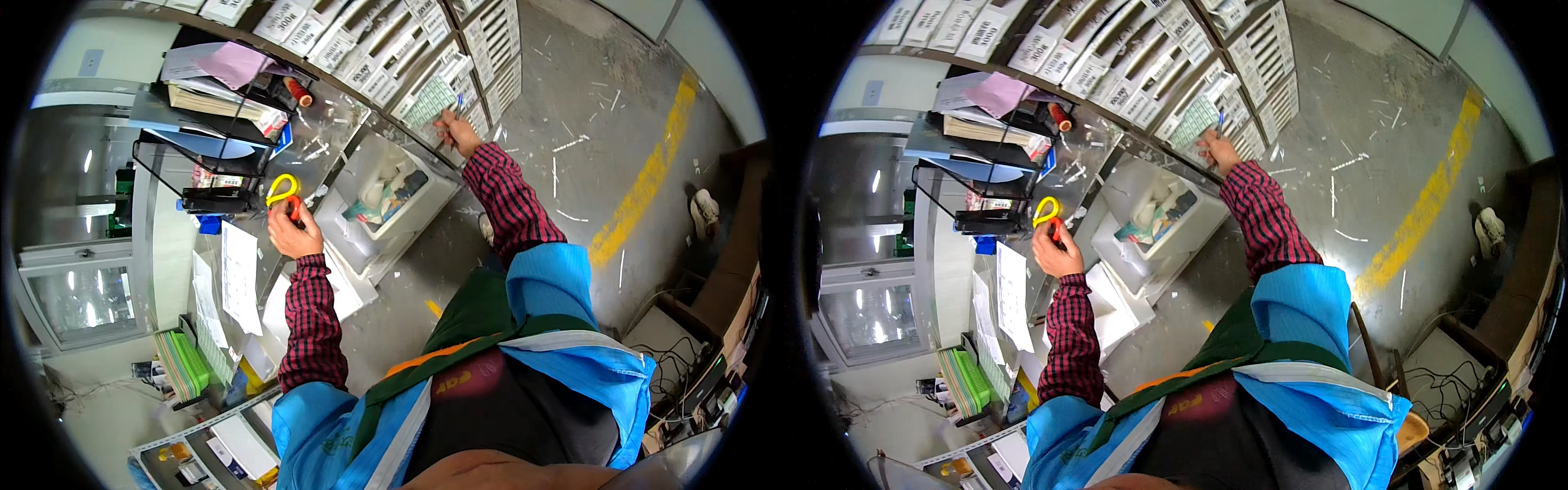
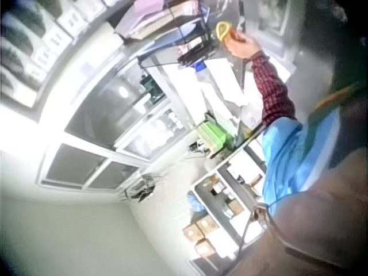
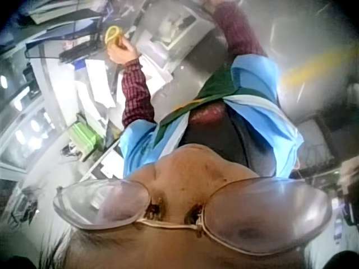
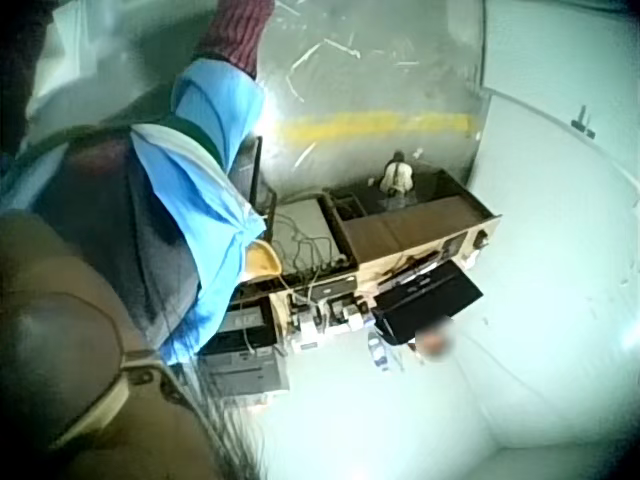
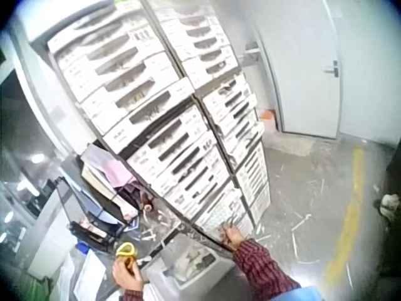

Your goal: The person pulls a drawer from a rack to retrieve a sheet of labels, cuts the labels with scissors, and writes on a log sheet.

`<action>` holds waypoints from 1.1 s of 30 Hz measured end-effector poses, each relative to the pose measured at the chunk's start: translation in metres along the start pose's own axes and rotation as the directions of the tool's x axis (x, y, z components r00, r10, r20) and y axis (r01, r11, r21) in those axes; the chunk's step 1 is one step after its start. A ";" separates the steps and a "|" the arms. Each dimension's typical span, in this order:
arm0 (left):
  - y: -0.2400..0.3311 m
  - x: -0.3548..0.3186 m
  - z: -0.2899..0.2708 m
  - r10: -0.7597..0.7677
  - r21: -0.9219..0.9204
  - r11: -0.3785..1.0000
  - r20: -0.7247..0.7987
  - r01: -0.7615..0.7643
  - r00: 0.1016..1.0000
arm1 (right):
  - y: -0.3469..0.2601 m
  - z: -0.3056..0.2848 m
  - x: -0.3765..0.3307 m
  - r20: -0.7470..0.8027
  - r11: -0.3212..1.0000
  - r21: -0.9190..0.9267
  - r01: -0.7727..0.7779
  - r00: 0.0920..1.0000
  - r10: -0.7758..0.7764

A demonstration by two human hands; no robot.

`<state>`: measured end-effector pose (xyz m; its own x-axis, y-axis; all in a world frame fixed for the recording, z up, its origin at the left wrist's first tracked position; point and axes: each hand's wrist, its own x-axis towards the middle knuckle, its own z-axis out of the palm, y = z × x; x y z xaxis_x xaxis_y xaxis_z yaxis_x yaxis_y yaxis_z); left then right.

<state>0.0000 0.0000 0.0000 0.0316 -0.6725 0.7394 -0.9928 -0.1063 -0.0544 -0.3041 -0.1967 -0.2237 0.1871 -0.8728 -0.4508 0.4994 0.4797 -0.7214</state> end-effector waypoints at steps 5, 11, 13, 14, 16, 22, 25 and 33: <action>0.009 0.001 0.006 0.008 -0.019 1.000 0.003 -0.008 1.000 | -0.010 -0.004 0.015 -0.048 0.980 0.007 0.200 0.979 -0.200; 0.011 0.002 0.007 0.019 -0.017 1.000 0.016 -0.019 1.000 | -0.021 -0.002 0.034 -0.180 0.959 -0.103 0.265 0.943 -0.280; 0.009 0.002 0.007 0.021 -0.004 1.000 0.015 -0.021 1.000 | -0.021 -0.001 0.042 -0.246 0.941 -0.167 0.294 0.912 -0.328; 0.008 0.001 0.007 0.023 0.000 1.000 0.015 -0.023 1.000 | -0.023 -0.002 0.046 -0.279 0.934 -0.209 0.290 0.898 -0.341; 0.011 0.003 0.007 0.032 0.006 0.999 0.022 -0.032 0.999 | -0.022 -0.008 0.057 -0.328 0.911 -0.277 0.306 0.861 -0.389; 0.011 0.003 0.007 0.042 -0.013 0.999 0.041 -0.041 0.998 | -0.030 -0.004 0.070 -0.299 0.768 -0.582 0.267 0.808 -0.508; 0.013 0.002 0.005 0.050 -0.001 0.999 0.047 -0.050 0.998 | -0.034 -0.001 0.069 -0.287 0.711 -0.677 0.188 0.822 -0.491; 0.010 0.000 0.009 0.062 -0.025 0.998 0.076 -0.060 0.995 | -0.010 -0.007 0.088 -0.304 0.839 -0.459 0.293 0.835 -0.458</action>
<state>-0.0092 -0.0077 -0.0061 -0.0214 -0.7317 0.6812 -0.9955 -0.0471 -0.0819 -0.2986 -0.2778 -0.2596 -0.3296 -0.9215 -0.2057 0.0851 0.1880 -0.9785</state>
